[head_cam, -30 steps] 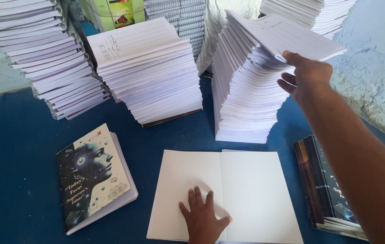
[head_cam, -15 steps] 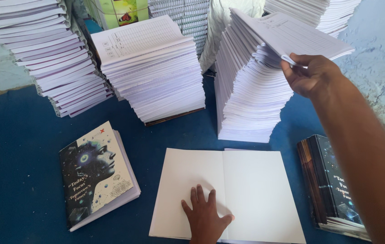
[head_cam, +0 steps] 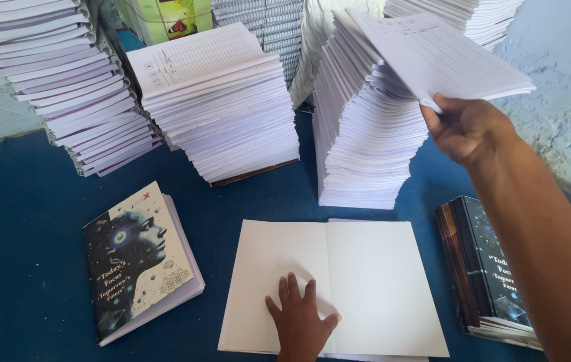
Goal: The person inserts a printed cover sheet into an open book block, then places a loose index page inside the cover. They fold the cover over the pages to complete the binding and place the finished book on a stack. This process is repeated for multiple books.
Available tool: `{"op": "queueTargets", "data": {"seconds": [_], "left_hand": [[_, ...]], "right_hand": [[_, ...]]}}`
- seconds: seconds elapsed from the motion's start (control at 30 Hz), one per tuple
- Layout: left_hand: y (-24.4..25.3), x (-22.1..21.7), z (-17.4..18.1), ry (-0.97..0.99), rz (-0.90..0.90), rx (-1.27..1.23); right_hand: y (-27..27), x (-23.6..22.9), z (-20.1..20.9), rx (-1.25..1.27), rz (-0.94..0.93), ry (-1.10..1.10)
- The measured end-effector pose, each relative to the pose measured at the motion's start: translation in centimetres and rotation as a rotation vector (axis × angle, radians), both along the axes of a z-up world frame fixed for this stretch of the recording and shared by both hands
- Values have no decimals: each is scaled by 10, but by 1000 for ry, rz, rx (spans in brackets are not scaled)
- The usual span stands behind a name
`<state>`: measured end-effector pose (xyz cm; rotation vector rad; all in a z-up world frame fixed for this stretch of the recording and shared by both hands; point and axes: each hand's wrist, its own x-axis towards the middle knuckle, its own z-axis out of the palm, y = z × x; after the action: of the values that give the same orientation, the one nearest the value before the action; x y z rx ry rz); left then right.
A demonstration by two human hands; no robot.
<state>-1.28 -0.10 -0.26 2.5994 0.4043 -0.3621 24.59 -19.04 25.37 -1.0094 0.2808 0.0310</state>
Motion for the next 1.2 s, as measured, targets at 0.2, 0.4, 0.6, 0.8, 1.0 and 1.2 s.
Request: {"op": "queueTargets", "data": {"seconds": [0.2, 0.4, 0.6, 0.8, 1.0, 1.2], "left_hand": [[0, 0, 2, 13, 6, -15], [1, 1, 4, 30, 19, -29], [1, 2, 5, 31, 26, -20], [3, 5, 11, 60, 44, -86], [3, 2, 13, -88, 56, -164], [3, 0, 8, -316, 58, -229]], "right_hand": [[-1, -41, -15, -67, 24, -87], [7, -95, -30, -20, 5, -91], [13, -149, -50, -55, -38, -131], [10, -186, -80, -42, -54, -86], [6, -219, -102, -23, -123, -5], [-3, -241, -136, -74, -147, 106]]}}
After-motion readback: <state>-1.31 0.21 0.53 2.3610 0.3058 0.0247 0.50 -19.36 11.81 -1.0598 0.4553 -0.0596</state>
